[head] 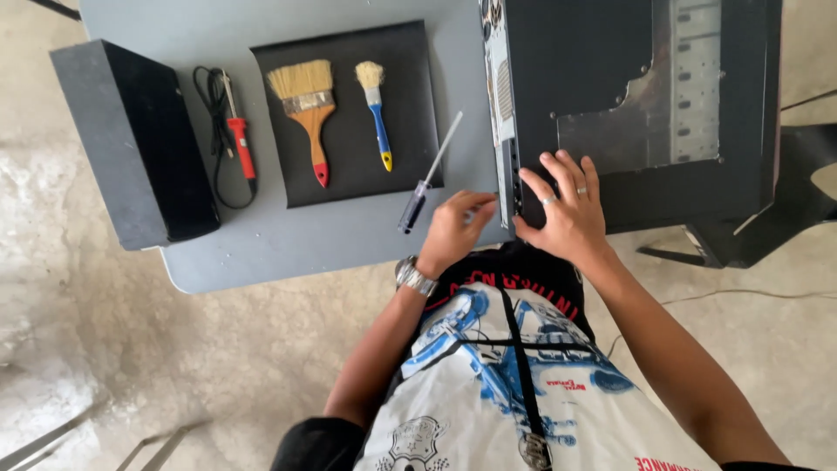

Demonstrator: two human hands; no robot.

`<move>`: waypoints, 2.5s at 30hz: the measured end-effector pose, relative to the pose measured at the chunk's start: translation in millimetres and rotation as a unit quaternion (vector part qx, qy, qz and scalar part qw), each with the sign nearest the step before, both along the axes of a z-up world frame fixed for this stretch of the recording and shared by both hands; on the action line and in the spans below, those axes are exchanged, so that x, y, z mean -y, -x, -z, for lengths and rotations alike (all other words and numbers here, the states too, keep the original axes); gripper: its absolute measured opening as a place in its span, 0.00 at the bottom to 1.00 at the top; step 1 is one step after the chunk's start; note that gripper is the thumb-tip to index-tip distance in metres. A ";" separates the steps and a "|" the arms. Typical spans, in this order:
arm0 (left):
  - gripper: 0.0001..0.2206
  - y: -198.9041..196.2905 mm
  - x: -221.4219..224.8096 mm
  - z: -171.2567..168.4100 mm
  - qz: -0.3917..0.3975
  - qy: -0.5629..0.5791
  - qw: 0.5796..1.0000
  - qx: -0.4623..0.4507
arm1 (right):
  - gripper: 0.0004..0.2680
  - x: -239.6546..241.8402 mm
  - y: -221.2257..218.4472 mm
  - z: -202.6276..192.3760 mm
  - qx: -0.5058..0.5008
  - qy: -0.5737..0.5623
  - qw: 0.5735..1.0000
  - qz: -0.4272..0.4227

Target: Removing screws from a computer case, opening the side panel, and manipulating internal components like cables and hardware.

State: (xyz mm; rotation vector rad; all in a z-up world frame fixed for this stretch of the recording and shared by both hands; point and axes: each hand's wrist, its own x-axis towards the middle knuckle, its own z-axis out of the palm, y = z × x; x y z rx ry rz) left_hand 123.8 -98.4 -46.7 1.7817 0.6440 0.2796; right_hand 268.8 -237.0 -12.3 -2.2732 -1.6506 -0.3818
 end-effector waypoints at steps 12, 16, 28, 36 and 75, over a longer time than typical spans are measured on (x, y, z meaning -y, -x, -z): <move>0.07 -27.4 58.5 10.8 -0.066 -0.074 0.995 0.000 | 0.22 16.3 -15.5 -0.4 -0.200 0.008 0.977 -0.069; 0.11 -38.4 70.1 12.1 -0.081 -0.188 0.977 -0.067 | 0.23 17.3 -23.5 -1.3 -0.184 0.023 0.978 -0.091; 0.07 -10.1 57.3 33.4 -0.438 0.323 0.837 0.059 | 0.14 -6.3 -80.5 6.9 -0.186 0.051 0.964 -0.181; 0.13 30.7 25.7 32.1 -0.553 0.333 0.755 0.117 | 0.14 -49.2 -91.6 -8.0 -0.142 0.007 0.972 -0.188; 0.06 9.6 -292.4 9.2 -0.375 -0.129 0.916 -0.064 | 0.14 -48.9 -72.6 -0.1 -0.106 0.038 0.992 -0.057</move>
